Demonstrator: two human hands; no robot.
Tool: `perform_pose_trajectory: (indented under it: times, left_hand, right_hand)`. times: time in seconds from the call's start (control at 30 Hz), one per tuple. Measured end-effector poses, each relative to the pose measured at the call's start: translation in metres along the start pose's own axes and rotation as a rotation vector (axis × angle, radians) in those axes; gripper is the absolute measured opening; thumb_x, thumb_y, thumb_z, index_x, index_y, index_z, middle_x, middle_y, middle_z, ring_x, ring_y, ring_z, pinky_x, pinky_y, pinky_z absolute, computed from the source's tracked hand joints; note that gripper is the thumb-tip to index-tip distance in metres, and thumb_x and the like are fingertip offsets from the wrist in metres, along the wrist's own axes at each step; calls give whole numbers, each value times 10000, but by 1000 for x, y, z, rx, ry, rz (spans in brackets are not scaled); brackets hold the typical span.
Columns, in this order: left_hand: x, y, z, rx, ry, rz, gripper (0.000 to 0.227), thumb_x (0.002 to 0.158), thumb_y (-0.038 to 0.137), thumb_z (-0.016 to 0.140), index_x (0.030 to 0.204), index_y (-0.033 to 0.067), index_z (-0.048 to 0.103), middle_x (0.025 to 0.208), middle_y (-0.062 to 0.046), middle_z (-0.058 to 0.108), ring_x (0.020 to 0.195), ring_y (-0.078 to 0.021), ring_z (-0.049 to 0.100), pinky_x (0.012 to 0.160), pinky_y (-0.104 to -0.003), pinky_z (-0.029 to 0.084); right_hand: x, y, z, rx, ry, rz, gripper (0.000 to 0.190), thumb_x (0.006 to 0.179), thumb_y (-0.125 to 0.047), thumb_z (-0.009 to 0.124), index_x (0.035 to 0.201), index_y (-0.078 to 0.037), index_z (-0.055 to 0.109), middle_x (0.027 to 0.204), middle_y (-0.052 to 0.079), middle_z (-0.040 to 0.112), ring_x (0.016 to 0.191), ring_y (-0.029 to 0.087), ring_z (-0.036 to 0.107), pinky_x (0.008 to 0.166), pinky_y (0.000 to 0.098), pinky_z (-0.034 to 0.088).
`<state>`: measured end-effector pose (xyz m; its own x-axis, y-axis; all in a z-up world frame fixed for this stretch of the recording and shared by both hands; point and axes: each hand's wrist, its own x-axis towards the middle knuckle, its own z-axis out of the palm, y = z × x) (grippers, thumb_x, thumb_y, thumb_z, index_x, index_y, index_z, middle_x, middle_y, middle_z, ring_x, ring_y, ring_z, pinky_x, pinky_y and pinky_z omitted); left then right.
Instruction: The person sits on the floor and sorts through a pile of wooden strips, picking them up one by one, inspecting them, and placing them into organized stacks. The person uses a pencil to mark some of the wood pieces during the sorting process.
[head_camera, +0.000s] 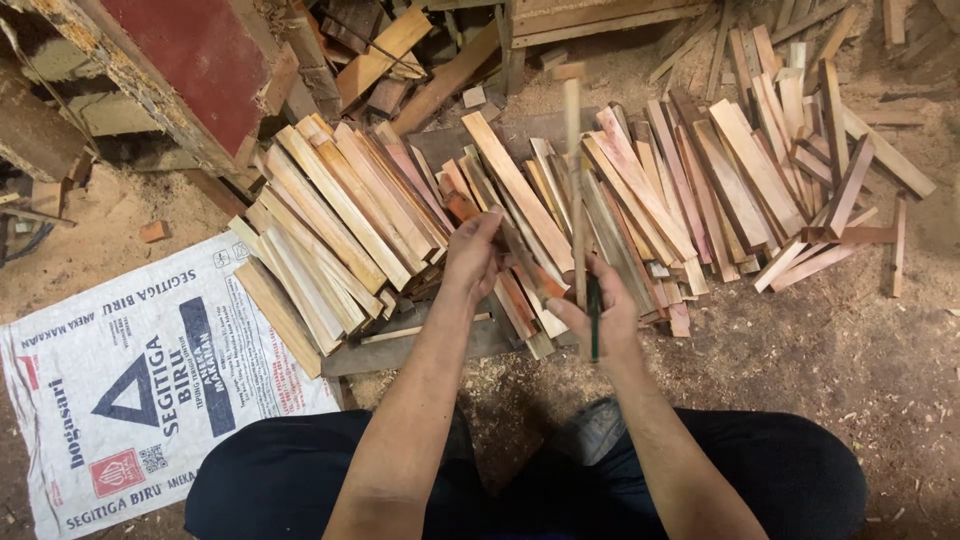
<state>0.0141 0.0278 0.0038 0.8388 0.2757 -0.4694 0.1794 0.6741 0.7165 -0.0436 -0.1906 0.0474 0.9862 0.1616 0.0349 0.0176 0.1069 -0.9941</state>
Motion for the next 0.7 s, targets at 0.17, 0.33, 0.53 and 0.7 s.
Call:
perform_pose_trajectory:
  times: [0.17, 0.33, 0.53, 0.7]
  left_hand:
    - [-17, 37, -3, 11, -114, 152, 477, 987, 242, 686, 1370, 51, 475, 1062, -168, 737, 876, -276, 749, 663, -380, 627]
    - [-45, 54, -14, -56, -244, 316, 509, 933, 12, 683, 1388, 28, 454, 1045, -197, 709, 741, -353, 731, 417, -442, 599]
    - [-96, 33, -1, 770, -186, 309, 900, 848, 264, 828, 1547, -14, 335, 1510, -296, 433, 1423, -468, 385, 1148, -625, 333]
    - [-122, 46, 29, 789, -507, 730, 539, 886, -105, 566, 1371, 130, 596, 1357, -173, 616, 1319, -468, 515, 1058, -564, 442]
  right_hand:
    - [6, 11, -7, -33, 122, 6, 764, 770, -124, 899, 1393, 89, 512, 1031, 156, 696, 868, 176, 665, 726, 294, 546]
    - [21, 7, -17, -169, 272, -67, 676, 816, -121, 882, 1388, 66, 574, 1137, 233, 695, 1017, 244, 652, 887, 400, 550]
    - [6, -80, 15, -42, 260, 57, 525, 903, -138, 776, 1310, 117, 565, 793, 223, 669, 582, 260, 648, 445, 356, 551]
    - [-15, -132, 27, 166, 166, 124, 579, 925, -195, 701, 1332, 177, 526, 901, 303, 699, 571, 375, 715, 399, 436, 646]
